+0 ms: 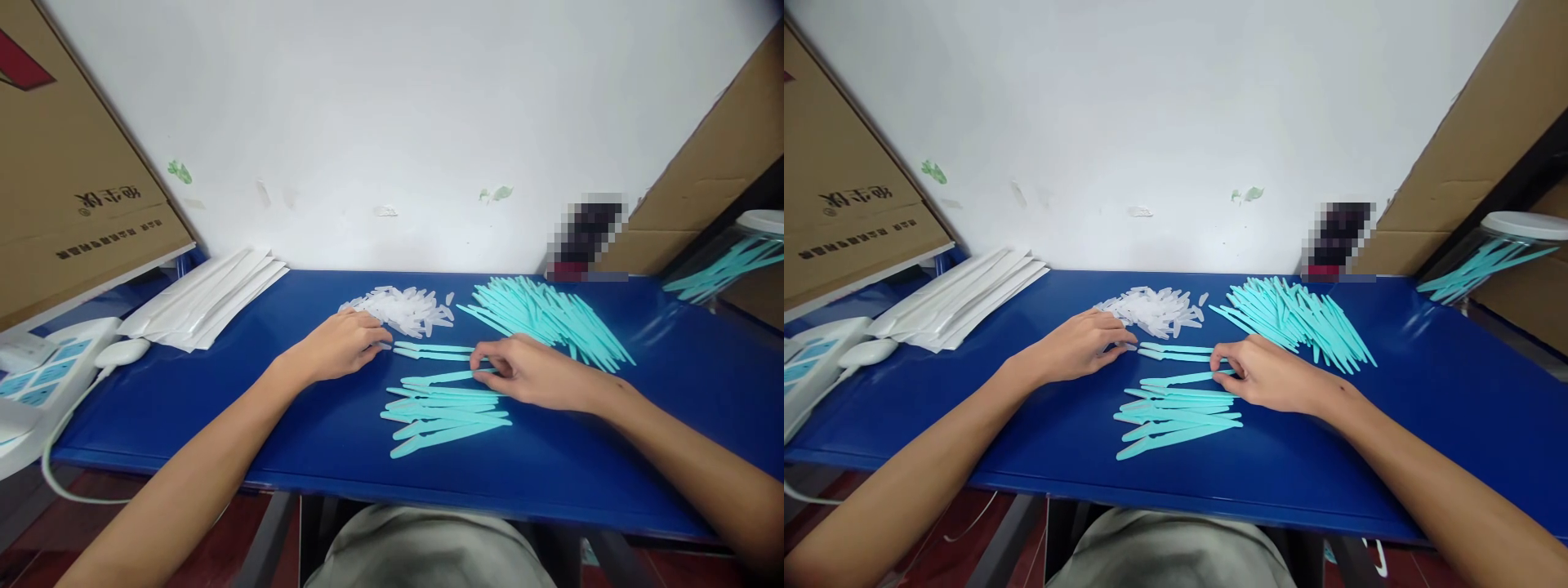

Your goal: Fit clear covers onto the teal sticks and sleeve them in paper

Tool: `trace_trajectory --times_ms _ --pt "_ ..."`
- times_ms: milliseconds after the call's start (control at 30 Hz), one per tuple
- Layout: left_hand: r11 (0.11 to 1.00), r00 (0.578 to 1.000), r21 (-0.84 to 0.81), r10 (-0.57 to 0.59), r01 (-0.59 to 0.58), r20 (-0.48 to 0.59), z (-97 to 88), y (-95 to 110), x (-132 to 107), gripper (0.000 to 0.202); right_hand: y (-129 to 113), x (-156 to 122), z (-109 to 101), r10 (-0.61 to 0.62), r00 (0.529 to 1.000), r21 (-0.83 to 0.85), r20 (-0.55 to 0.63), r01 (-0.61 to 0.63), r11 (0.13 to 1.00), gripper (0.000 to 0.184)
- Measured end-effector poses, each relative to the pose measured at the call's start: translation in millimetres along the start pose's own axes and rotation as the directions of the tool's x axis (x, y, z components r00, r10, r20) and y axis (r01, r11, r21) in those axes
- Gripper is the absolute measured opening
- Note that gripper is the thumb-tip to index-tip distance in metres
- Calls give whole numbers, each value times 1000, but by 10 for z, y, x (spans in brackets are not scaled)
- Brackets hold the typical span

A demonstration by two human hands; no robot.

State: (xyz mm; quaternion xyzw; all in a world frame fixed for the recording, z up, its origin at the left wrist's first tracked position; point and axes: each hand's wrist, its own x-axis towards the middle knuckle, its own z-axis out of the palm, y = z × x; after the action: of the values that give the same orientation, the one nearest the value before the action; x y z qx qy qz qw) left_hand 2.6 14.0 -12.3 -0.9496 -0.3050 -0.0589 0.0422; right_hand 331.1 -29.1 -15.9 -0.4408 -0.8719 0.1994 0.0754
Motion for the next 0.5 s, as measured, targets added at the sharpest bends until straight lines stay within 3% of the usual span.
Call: trace_trajectory --times_ms 167,500 --pt "997 997 41 -67 66 27 2 31 -5 25 18 5 -27 7 1000 -19 27 -7 1000 29" --pt "997 993 -2 -80 80 86 -31 -31 -45 35 90 -37 -14 -47 999 -16 3 47 999 33"
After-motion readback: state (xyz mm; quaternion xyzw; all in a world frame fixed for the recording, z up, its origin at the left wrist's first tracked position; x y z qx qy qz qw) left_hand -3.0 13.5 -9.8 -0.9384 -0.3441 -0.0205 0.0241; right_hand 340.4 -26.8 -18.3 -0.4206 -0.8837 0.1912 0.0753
